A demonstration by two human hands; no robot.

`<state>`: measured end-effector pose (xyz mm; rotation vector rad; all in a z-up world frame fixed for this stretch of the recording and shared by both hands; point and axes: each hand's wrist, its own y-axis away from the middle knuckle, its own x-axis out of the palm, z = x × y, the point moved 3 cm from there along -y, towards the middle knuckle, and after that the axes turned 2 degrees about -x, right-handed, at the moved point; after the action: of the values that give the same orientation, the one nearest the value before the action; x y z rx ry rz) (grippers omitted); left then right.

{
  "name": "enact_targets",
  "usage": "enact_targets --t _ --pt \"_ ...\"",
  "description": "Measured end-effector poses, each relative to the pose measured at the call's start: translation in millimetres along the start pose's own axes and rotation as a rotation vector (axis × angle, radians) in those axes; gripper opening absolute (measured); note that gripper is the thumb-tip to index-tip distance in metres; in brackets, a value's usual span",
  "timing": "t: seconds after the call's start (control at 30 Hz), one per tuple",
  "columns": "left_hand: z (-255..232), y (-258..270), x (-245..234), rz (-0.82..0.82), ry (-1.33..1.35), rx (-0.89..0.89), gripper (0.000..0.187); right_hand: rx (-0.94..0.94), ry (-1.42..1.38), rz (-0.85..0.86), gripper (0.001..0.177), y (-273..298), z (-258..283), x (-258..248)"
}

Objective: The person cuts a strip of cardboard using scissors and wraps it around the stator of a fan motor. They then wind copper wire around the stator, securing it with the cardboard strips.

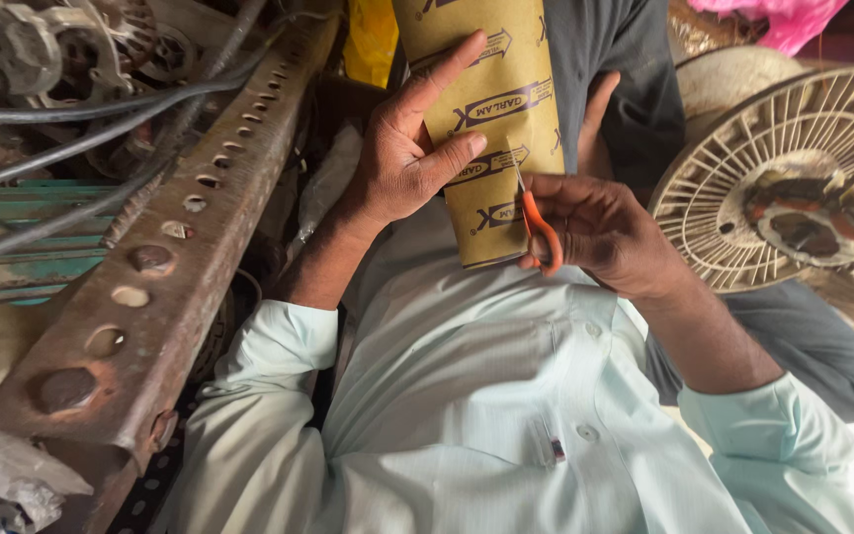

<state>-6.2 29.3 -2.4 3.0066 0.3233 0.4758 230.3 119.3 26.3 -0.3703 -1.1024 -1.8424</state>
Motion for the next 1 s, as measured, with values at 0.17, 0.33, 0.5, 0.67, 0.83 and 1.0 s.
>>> enact_targets --t 0.17,0.33,0.5,0.67,0.83,1.0 --pt "-3.9 -1.9 4.3 0.011 -0.040 0.002 0.063 0.050 -0.004 -0.044 0.065 4.2 0.0 8.4" --pt "-7.7 -4.8 4.6 0.017 -0.010 -0.024 0.063 0.075 -0.123 -0.004 0.069 19.7 -4.3 3.5" --pt "-11.0 -2.9 12.1 0.032 -0.032 -0.031 0.063 0.061 -0.183 0.070 0.068 14.6 -1.9 1.8" --pt "-17.0 2.4 19.5 0.008 -0.062 -0.060 0.067 0.013 -0.179 -0.012 0.070 5.9 -2.8 8.0" --pt "-18.0 -0.4 19.1 -0.016 -0.149 -0.044 0.066 -0.033 -0.085 -0.075 0.069 7.4 -10.3 12.9" --pt "-14.5 3.7 22.9 0.000 0.031 -0.114 0.068 -0.033 -0.018 -0.098 0.063 -3.7 -2.3 12.6"
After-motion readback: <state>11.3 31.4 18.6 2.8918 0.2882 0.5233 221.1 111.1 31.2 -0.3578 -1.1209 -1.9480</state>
